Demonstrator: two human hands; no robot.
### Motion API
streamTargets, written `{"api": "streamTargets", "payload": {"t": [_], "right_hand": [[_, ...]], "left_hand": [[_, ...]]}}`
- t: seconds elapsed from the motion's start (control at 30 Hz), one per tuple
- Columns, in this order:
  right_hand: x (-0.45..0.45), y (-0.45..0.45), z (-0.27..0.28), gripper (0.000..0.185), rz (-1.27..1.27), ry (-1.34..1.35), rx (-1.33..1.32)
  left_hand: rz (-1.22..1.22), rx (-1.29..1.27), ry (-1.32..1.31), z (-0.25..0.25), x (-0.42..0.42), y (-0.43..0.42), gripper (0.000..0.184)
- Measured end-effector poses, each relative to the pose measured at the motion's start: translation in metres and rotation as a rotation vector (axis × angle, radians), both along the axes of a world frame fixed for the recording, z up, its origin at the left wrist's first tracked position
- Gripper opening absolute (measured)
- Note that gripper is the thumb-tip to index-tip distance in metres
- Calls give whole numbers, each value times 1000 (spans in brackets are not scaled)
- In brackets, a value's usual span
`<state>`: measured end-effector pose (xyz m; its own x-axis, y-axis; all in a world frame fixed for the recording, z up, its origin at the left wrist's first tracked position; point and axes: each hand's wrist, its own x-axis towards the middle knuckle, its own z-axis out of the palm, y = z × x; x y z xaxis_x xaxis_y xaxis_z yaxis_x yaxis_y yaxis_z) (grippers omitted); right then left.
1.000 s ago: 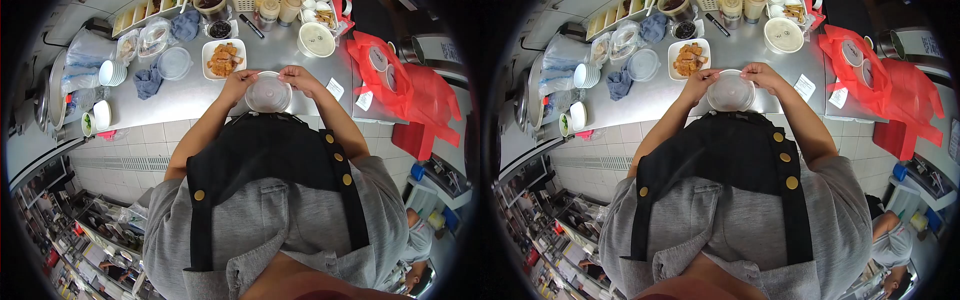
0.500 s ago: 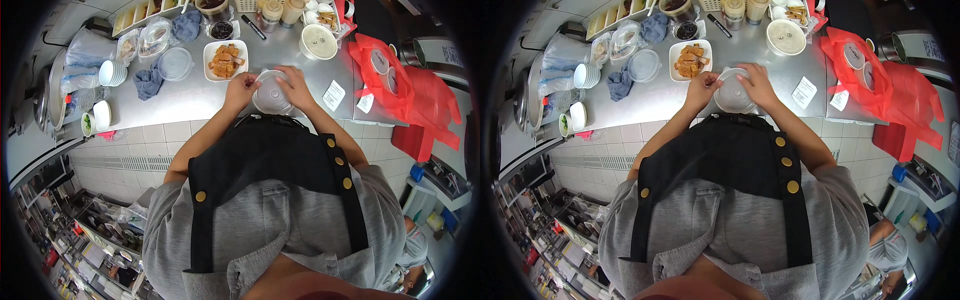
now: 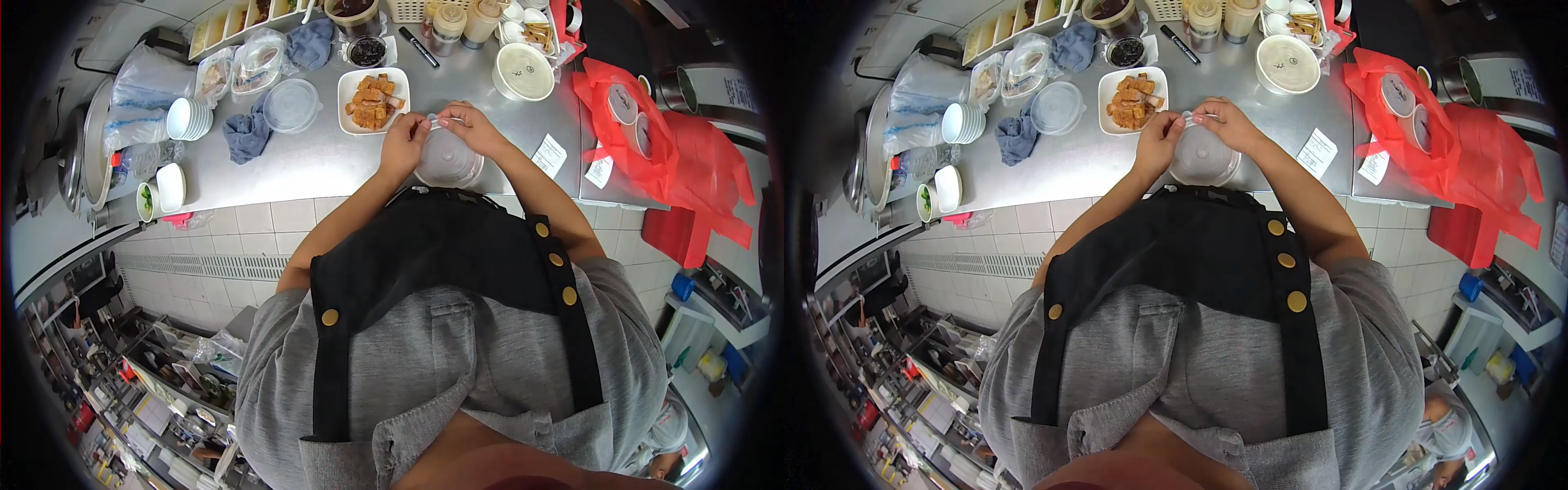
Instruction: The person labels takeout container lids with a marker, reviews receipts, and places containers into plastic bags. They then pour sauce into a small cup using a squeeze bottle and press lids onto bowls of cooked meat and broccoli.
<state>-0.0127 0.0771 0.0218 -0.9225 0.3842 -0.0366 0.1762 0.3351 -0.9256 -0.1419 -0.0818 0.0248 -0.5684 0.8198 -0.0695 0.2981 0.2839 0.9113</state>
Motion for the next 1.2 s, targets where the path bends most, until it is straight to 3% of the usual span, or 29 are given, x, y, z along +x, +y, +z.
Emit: {"api": "streamTargets", "payload": {"t": [0.1, 0.17, 0.2, 0.27, 0.37, 0.6, 0.7, 0.77, 0.8, 1.07, 1.2], "right_hand": [[4, -7, 2, 18, -35, 63, 60], [13, -20, 3, 20, -356, 75, 30], [18, -22, 7, 20, -365, 74, 35], [28, -26, 12, 22, -434, -22, 2], [30, -22, 21, 21, -378, -7, 45], [29, -13, 26, 16, -268, -33, 59], [30, -6, 21, 16, -231, -63, -6], [29, 1, 16, 16, -176, -80, -307], [28, 3, 18, 16, -179, -79, -307], [30, 12, -1, 22, -225, -138, -630], [39, -33, -1, 23, -441, 38, -402]], "left_hand": [[1, 115, -92, -19, 2, 6, 18], [82, 248, -141, -14, 4, 14, 20], [73, 252, -144, -8, 2, 15, 20], [-171, 250, 202, 11, -4, 12, 25], [-363, 222, 343, 32, -8, 20, 29], [-331, 200, 334, 26, -3, 26, 22], [-329, 201, 366, 25, -1, 26, 20], [-325, 198, 379, 25, -1, 27, 18], [-328, 198, 378, 23, -2, 28, 18], [-359, 7, -67, 16, -16, 33, 19], [-319, 121, -72, 3, -12, 31, 22]]}}
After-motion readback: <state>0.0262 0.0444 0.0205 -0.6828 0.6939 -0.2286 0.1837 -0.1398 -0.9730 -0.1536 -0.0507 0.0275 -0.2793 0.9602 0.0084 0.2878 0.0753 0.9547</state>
